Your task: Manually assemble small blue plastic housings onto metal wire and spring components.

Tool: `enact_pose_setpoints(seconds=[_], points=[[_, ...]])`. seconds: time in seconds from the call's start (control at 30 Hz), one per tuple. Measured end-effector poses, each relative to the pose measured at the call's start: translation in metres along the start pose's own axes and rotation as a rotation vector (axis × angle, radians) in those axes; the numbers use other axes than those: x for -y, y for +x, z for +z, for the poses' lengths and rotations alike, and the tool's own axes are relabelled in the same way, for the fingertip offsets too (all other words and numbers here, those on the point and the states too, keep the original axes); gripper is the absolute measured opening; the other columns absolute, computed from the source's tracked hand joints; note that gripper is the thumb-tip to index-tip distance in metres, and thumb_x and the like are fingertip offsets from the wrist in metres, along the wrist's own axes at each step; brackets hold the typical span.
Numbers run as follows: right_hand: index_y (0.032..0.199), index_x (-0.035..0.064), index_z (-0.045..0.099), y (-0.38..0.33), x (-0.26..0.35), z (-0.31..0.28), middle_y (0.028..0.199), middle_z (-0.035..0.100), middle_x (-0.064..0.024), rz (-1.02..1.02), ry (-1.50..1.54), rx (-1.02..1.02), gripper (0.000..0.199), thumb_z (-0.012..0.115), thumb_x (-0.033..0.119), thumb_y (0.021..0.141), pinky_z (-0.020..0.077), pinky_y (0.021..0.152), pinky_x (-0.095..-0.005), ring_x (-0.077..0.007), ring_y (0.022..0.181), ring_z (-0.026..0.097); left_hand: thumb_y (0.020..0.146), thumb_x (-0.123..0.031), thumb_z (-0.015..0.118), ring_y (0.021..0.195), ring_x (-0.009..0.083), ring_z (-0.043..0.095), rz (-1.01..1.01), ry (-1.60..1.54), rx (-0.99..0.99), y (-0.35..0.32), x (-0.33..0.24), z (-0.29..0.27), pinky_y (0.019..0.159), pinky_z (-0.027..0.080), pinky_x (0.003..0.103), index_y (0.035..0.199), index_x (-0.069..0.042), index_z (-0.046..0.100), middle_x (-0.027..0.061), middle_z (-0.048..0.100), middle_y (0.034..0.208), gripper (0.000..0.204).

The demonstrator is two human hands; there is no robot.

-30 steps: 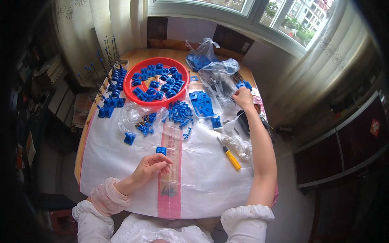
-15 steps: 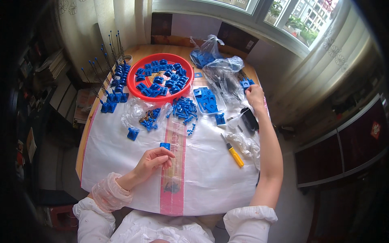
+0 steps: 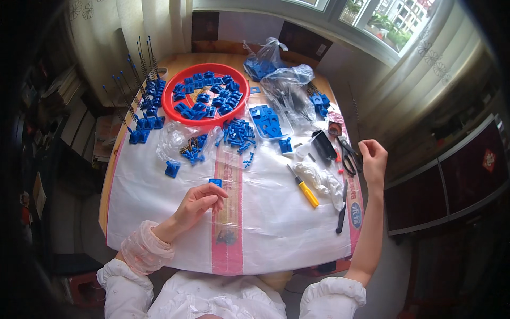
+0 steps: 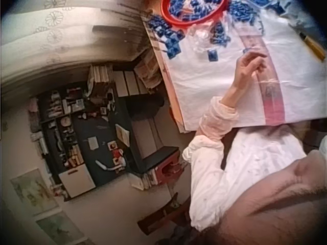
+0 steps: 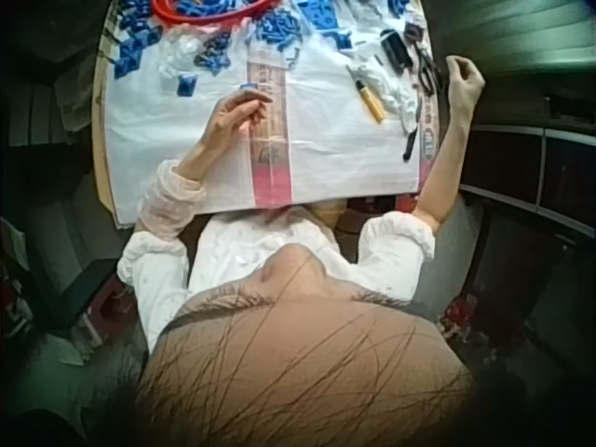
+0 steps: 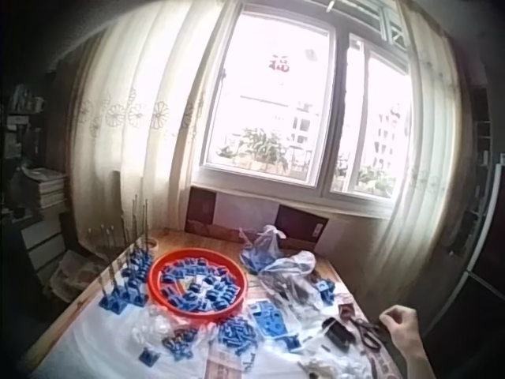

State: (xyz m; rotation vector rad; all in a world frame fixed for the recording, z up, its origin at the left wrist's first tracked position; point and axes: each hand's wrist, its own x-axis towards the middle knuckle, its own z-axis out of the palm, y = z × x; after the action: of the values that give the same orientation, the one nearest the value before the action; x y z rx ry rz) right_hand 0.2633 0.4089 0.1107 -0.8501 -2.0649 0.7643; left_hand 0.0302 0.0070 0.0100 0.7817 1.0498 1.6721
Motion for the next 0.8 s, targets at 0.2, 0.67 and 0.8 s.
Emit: enact_pose_setpoints(seconds=[0.2, 0.67, 0.8], points=[[0.089, -0.0003, 0.058, -0.1, 0.103, 0.071, 0.081, 0.053, -0.0058, -0.309, 0.085, 0.197, 0.012, 0.056, -0.011, 0.084, 0.0429, 0.065, -0.0238, -0.0115, 0.072, 0.054, 0.092, -0.008, 0.066, 0.082, 0.0041, 0.058, -0.058, 0.131, 0.152, -0.006, -0.003, 0.012, 0.071, 0.047, 0.02, 0.121, -0.005, 0.06, -0.0001, 0.063, 0.093, 0.029], [0.086, 0.0002, 0.058, -0.158, 0.098, 0.165, 0.084, 0.056, -0.0112, -0.461, 0.139, 0.469, 0.012, 0.066, -0.006, 0.079, 0.0455, 0.066, -0.0356, -0.028, 0.078, 0.057, 0.096, -0.012, 0.063, 0.082, 0.007, 0.06, 0.183, 0.126, -0.299, 0.0, 0.006, 0.008, 0.073, 0.05, 0.022, 0.124, -0.002, 0.058, 0.0025, 0.065, 0.096, 0.031], [0.088, 0.001, 0.06, -0.159, 0.089, 0.166, 0.084, 0.058, -0.0088, -0.461, 0.162, 0.452, 0.014, 0.068, -0.006, 0.079, 0.0453, 0.062, -0.0308, -0.0227, 0.076, 0.057, 0.098, -0.013, 0.059, 0.078, 0.0069, 0.06, 0.209, 0.136, -0.307, 0.001, 0.004, 0.011, 0.071, 0.049, 0.022, 0.12, -0.001, 0.06, 0.0035, 0.065, 0.093, 0.025]])
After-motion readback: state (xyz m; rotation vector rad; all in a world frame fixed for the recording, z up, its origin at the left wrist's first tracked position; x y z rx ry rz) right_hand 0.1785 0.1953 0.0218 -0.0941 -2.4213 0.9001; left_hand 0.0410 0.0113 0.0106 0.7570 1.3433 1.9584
